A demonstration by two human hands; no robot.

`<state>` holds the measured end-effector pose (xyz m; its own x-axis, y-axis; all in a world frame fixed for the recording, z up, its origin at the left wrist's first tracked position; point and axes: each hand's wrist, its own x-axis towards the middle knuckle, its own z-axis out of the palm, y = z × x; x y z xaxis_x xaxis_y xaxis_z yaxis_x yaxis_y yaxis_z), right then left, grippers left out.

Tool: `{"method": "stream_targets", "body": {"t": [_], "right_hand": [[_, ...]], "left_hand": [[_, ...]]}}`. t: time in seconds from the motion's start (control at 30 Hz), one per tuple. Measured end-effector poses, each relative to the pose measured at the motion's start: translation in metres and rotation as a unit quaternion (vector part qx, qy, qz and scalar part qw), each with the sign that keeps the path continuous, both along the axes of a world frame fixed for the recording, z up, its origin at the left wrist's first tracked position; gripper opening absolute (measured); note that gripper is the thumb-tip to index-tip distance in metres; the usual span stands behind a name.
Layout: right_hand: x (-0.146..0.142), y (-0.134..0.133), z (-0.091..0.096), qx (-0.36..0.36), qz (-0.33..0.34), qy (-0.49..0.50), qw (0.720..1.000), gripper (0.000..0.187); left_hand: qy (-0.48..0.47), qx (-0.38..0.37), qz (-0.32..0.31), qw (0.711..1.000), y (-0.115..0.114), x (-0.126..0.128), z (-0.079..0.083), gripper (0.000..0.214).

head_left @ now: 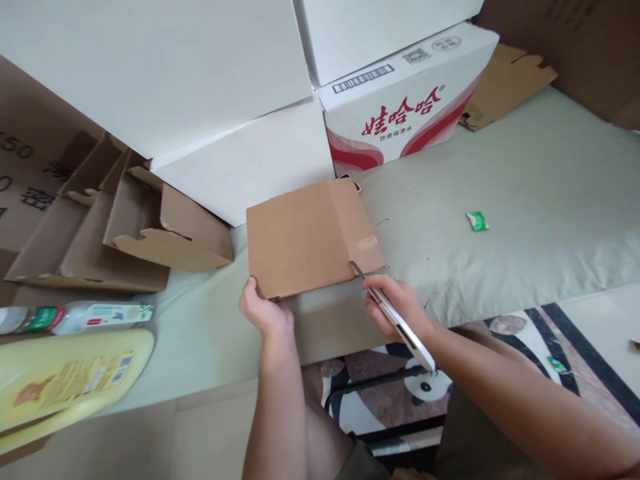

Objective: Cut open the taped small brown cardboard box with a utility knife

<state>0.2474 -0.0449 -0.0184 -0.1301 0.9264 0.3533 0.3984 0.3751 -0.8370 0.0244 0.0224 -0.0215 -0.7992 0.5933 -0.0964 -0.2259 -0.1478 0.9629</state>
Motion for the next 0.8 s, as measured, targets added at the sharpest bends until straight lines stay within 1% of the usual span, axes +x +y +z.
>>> {"method": "stream_targets", "body": {"t": [0.17, 0.33, 0.4, 0.5, 0.63, 0.67, 0.73, 0.8], "right_hand": [[0.002, 0.001, 0.001, 0.003, -0.013, 0.0, 1.0, 0.025], [0.005, 0.004, 0.001, 0.04, -0.033, 0.0, 0.999, 0.022], [0.007, 0.006, 0.0, 0.038, -0.064, -0.009, 0.997, 0.022], [0.012, 0.011, -0.003, 0.014, -0.129, -0.031, 0.991, 0.02], [0.019, 0.016, -0.008, -0.001, -0.174, -0.048, 0.984, 0.02], [0.02, 0.018, -0.01, -0.003, -0.184, -0.053, 0.981, 0.021], [0.023, 0.023, -0.015, -0.004, -0.199, -0.077, 0.977, 0.028], [0.026, 0.029, -0.019, -0.005, -0.182, -0.132, 0.974, 0.036]], "left_hand": [[0.031, 0.002, -0.024, 0.999, 0.0, -0.002, -0.004, 0.027], [-0.005, 0.011, 0.002, 1.0, 0.0, 0.001, 0.001, 0.026], [-0.028, 0.016, 0.013, 0.999, 0.001, 0.001, 0.003, 0.026], [-0.046, 0.025, 0.019, 0.998, 0.001, -0.003, 0.004, 0.026], [-0.025, 0.041, -0.028, 0.998, 0.001, -0.015, -0.001, 0.025], [-0.026, 0.042, -0.038, 0.998, 0.001, -0.018, -0.002, 0.025], [-0.045, 0.042, -0.037, 0.997, 0.0, -0.023, -0.005, 0.024], [-0.067, 0.043, -0.027, 0.996, -0.001, -0.027, -0.006, 0.023]]}}
